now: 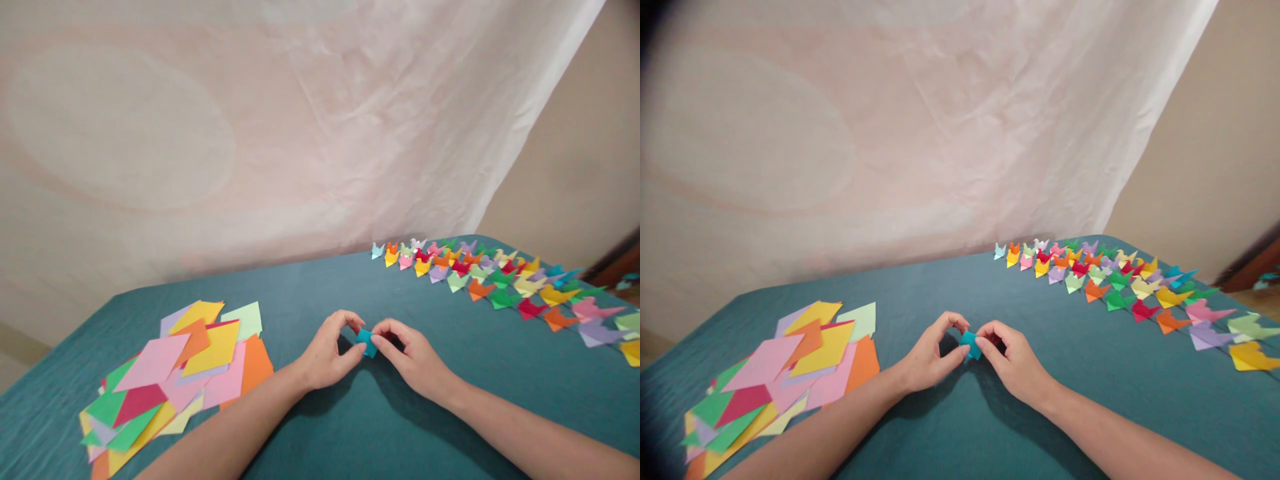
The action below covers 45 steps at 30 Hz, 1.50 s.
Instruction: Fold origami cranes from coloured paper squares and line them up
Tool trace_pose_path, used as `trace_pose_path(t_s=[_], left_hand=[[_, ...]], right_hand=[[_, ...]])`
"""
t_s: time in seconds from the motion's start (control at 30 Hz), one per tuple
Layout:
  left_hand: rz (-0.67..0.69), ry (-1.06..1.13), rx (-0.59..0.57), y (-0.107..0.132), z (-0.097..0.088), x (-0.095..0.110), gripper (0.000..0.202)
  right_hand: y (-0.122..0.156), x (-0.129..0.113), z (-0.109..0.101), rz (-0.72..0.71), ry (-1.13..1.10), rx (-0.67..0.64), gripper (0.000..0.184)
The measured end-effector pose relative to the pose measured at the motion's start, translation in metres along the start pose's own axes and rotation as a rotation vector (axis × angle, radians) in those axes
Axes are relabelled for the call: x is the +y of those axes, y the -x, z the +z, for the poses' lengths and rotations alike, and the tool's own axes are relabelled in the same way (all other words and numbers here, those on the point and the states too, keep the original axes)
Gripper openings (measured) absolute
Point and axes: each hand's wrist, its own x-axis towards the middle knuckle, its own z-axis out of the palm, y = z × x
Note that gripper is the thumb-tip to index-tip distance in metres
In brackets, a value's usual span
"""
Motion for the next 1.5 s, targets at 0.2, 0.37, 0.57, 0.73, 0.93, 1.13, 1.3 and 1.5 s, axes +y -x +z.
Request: trace_pose_path(t_s=[0.2, 0.37, 0.57, 0.73, 0.93, 1.13, 1.3, 1.5], left_hand=[[0.035, -0.093, -0.019, -0.002, -0.001, -0.004, 0.008], [-0.035, -0.043, -0.026, -0.003, 0.002, -0.009, 0.012], [-0.148, 0.115, 0.001, -0.003, 0.006, -0.013, 0.016], [-0.113, 0.012, 0.005, -0.003, 0.005, -0.013, 0.007], [-0.053, -0.239, -0.025, -0.003, 0.003, -0.011, 0.012], [-0.045, -0.33, -0.015, -0.002, 0.003, -0.017, 0.014], [-0.033, -0.35, -0.008, -0.001, 0.005, -0.022, 0.014], [0.026, -0.385, -0.02, -0.001, 0.003, -0.021, 0.014]], right_hand=[[0.0, 0.003, 0.0, 0.033, -0.063, 0.012, 0.019], [-0.001, 0.005, 0.001, 0.06, -0.08, 0.032, 0.018], [-0.003, 0.005, 0.002, 0.05, -0.069, 0.069, 0.013], [-0.005, 0.01, 0.0, -0.005, 0.094, 0.038, 0.01], [-0.007, 0.017, -0.001, -0.11, 0.307, 0.011, 0.009], [-0.007, 0.021, 0.0, -0.146, 0.386, 0.004, 0.011], [-0.005, 0.022, 0.001, -0.157, 0.439, 0.005, 0.013], [-0.005, 0.021, 0.0, -0.161, 0.463, 0.016, 0.013]])
